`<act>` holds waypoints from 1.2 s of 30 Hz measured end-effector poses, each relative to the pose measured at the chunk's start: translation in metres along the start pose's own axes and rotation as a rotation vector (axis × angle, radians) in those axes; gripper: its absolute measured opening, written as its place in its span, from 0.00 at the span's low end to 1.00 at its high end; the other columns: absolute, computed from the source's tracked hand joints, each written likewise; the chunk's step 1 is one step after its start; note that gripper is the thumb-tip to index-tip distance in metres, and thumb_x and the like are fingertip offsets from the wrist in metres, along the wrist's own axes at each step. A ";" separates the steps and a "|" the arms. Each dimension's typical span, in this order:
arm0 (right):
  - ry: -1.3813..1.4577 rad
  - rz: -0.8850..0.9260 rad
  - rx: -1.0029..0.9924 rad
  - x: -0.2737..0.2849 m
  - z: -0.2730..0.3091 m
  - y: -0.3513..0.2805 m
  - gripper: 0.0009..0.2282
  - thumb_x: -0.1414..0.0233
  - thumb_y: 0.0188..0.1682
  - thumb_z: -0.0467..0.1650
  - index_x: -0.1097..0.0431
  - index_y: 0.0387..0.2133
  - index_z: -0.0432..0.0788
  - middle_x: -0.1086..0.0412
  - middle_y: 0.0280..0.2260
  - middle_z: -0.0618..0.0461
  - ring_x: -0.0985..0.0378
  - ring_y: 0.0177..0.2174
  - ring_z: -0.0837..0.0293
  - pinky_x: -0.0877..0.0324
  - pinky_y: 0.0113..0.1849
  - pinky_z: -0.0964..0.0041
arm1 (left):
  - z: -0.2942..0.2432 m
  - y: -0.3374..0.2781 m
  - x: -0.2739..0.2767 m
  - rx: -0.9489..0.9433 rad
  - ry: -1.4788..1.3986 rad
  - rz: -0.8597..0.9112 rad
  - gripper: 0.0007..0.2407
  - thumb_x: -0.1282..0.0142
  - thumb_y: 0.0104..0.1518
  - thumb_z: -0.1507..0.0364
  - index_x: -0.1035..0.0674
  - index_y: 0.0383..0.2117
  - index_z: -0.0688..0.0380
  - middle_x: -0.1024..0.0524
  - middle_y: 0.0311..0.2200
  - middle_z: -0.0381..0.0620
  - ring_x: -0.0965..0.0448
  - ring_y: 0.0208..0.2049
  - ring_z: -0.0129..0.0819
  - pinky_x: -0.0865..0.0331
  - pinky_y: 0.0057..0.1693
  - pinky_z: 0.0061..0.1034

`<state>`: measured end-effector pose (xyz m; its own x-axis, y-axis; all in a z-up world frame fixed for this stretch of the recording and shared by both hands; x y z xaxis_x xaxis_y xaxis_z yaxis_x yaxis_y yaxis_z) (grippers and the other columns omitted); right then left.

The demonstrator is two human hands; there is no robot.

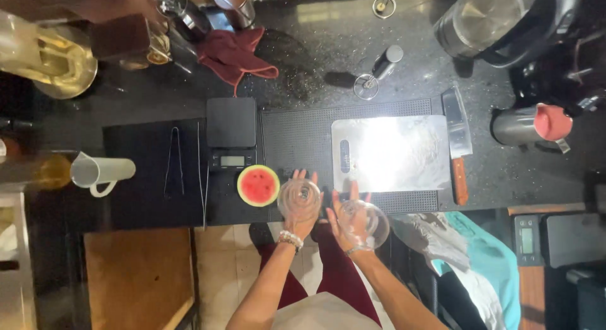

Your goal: Prepare and serve multiple cocktails using various bar tools and ingredients, including cutting fruit garnish.

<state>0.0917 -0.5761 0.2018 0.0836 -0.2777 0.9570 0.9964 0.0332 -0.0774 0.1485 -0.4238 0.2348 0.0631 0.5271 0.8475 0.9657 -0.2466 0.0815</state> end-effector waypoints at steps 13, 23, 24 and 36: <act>0.201 -0.186 0.433 0.032 0.051 0.108 0.29 0.43 0.52 0.33 0.40 0.65 0.34 0.58 0.67 0.18 0.50 0.65 0.25 0.52 0.62 0.30 | 0.047 0.025 0.032 0.250 0.075 -0.086 0.23 0.49 0.64 0.66 0.33 0.68 0.46 0.51 0.72 0.66 0.52 0.73 0.60 0.51 0.72 0.50; 0.183 0.010 0.238 0.041 0.064 0.157 0.24 0.44 0.49 0.35 0.36 0.61 0.61 0.43 0.63 0.43 0.46 0.63 0.39 0.60 0.64 0.25 | 0.047 0.024 0.020 0.238 0.120 -0.112 0.25 0.47 0.60 0.67 0.33 0.67 0.48 0.48 0.69 0.72 0.51 0.71 0.64 0.50 0.70 0.50; 0.113 -0.028 0.292 0.042 0.064 0.155 0.25 0.43 0.48 0.35 0.36 0.61 0.58 0.46 0.64 0.39 0.48 0.64 0.38 0.61 0.61 0.22 | 0.048 0.022 0.016 0.229 0.127 -0.111 0.25 0.47 0.61 0.67 0.33 0.67 0.49 0.48 0.69 0.73 0.51 0.72 0.65 0.50 0.71 0.50; 0.511 0.030 -0.009 0.060 -0.046 -0.036 0.26 0.58 0.35 0.14 0.28 0.47 0.42 0.30 0.54 0.40 0.30 0.56 0.40 0.31 0.53 0.55 | 0.026 -0.021 0.019 0.273 -0.016 -0.033 0.27 0.48 0.62 0.66 0.39 0.68 0.57 0.50 0.67 0.74 0.53 0.69 0.71 0.54 0.71 0.56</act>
<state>0.0616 -0.6380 0.2489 0.1047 -0.7104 0.6959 0.9933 0.0408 -0.1078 0.1356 -0.3875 0.2358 0.0321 0.5446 0.8381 0.9993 -0.0018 -0.0370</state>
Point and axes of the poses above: each hand's wrist, its own y-axis towards the middle knuckle, its own x-axis out of the back of the hand, z = x × y, the point moved 4 cm from there along y, towards the middle knuckle
